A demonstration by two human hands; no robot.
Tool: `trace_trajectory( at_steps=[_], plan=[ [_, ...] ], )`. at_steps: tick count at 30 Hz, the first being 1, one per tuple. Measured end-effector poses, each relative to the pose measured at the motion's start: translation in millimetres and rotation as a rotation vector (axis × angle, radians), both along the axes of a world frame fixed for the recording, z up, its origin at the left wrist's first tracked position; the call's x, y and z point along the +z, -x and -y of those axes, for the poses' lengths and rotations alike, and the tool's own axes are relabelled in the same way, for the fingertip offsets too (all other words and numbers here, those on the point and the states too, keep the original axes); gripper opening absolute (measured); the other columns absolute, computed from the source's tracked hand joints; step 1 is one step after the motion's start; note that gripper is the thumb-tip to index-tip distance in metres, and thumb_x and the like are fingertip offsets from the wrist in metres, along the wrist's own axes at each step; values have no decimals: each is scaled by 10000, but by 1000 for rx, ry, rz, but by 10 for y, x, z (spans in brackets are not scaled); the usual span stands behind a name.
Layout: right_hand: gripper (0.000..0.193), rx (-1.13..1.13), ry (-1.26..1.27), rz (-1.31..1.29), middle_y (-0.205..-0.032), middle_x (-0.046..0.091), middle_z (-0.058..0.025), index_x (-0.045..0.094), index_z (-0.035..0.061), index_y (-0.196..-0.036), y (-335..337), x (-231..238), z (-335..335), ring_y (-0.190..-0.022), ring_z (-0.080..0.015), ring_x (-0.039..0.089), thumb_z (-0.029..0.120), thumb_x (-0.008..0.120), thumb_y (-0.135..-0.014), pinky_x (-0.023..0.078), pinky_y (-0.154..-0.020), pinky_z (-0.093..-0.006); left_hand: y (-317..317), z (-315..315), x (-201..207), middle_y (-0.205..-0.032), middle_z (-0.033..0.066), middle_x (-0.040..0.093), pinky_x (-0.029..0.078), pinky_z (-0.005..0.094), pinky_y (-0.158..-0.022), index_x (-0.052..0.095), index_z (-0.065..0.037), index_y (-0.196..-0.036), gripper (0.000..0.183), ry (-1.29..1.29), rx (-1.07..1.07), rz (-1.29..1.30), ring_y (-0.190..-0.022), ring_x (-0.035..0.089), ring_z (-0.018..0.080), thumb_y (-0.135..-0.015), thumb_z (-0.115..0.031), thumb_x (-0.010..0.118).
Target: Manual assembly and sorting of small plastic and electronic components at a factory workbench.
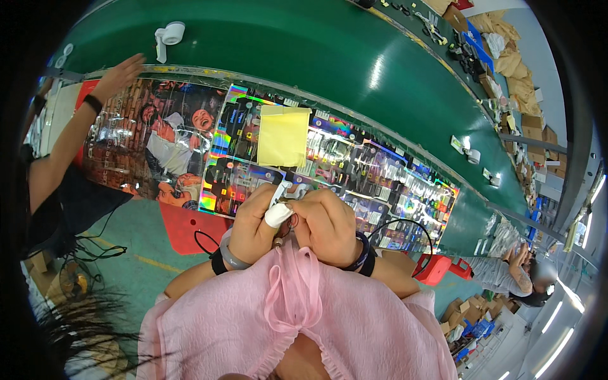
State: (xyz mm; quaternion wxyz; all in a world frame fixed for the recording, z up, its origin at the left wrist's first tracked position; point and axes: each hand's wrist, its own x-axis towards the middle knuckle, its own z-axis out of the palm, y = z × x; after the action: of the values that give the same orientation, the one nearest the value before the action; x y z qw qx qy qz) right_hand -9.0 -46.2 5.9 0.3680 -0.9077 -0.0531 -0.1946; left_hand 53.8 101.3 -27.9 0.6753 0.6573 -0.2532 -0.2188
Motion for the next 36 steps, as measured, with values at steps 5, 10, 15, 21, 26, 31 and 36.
trace_trajectory(
  at_steps=[5, 10, 15, 21, 26, 31, 36],
  plan=[
    [278, -26, 2, -20, -778, 554, -107, 623, 6, -915, -31, -104, -7, -616, -240, 581, -84, 664, -655, 479, -524, -322, 1, -5, -66, -853, 115, 568, 436, 312, -689, 606, 19, -1096, 271, -85, -4, -44, -743, 555, 233, -910, -162, 527],
    [265, 47, -29, 9, -775, 561, -99, 632, 14, -908, -51, -87, 54, -622, -225, 588, -31, 719, -663, 480, -519, -319, -17, -29, -89, -917, 98, 591, 439, 308, -743, 597, 7, -1160, 310, -19, -29, -34, -823, 568, 224, -897, -150, 550],
    [287, 125, -20, 13, -788, 581, -99, 643, 8, -918, -16, -18, 152, -639, -218, 606, 4, 758, -655, 493, -532, -305, 34, -4, -142, -1044, 154, 620, 468, 340, -829, 573, -9, -1217, 377, 18, -34, 8, -929, 602, 294, -887, -189, 595],
    [258, 128, -64, -2, -786, 584, -105, 640, 0, -908, 24, 5, 106, -645, -224, 622, -31, 738, -671, 510, -547, -306, 62, -17, -142, -1050, 154, 620, 471, 344, -828, 570, 0, -1221, 376, 48, -49, -27, -928, 604, 291, -885, -168, 594],
    [243, 86, -47, 1, -785, 582, -110, 634, -8, -914, 44, 59, 51, -655, -238, 629, -33, 731, -692, 514, -554, -308, 89, -30, -153, -974, 146, 611, 475, 345, -789, 574, -3, -1221, 377, 54, -57, -24, -866, 596, 285, -879, -162, 590],
    [247, 102, -47, -12, -786, 582, -110, 635, -7, -914, 20, 65, 63, -651, -233, 624, -32, 732, -689, 510, -549, -307, 62, -27, -104, -939, 141, 603, 474, 345, -773, 587, -5, -1195, 359, 28, -37, -31, -848, 591, 282, -878, -173, 593],
    [248, 195, -65, -69, -788, 584, -104, 640, -4, -911, -3, 35, 163, -642, -218, 617, -38, 729, -682, 499, -535, -299, 71, -46, -120, -944, 137, 604, 477, 345, -759, 594, -3, -1174, 349, 12, -25, -18, -835, 592, 282, -872, -178, 607]
  ],
)
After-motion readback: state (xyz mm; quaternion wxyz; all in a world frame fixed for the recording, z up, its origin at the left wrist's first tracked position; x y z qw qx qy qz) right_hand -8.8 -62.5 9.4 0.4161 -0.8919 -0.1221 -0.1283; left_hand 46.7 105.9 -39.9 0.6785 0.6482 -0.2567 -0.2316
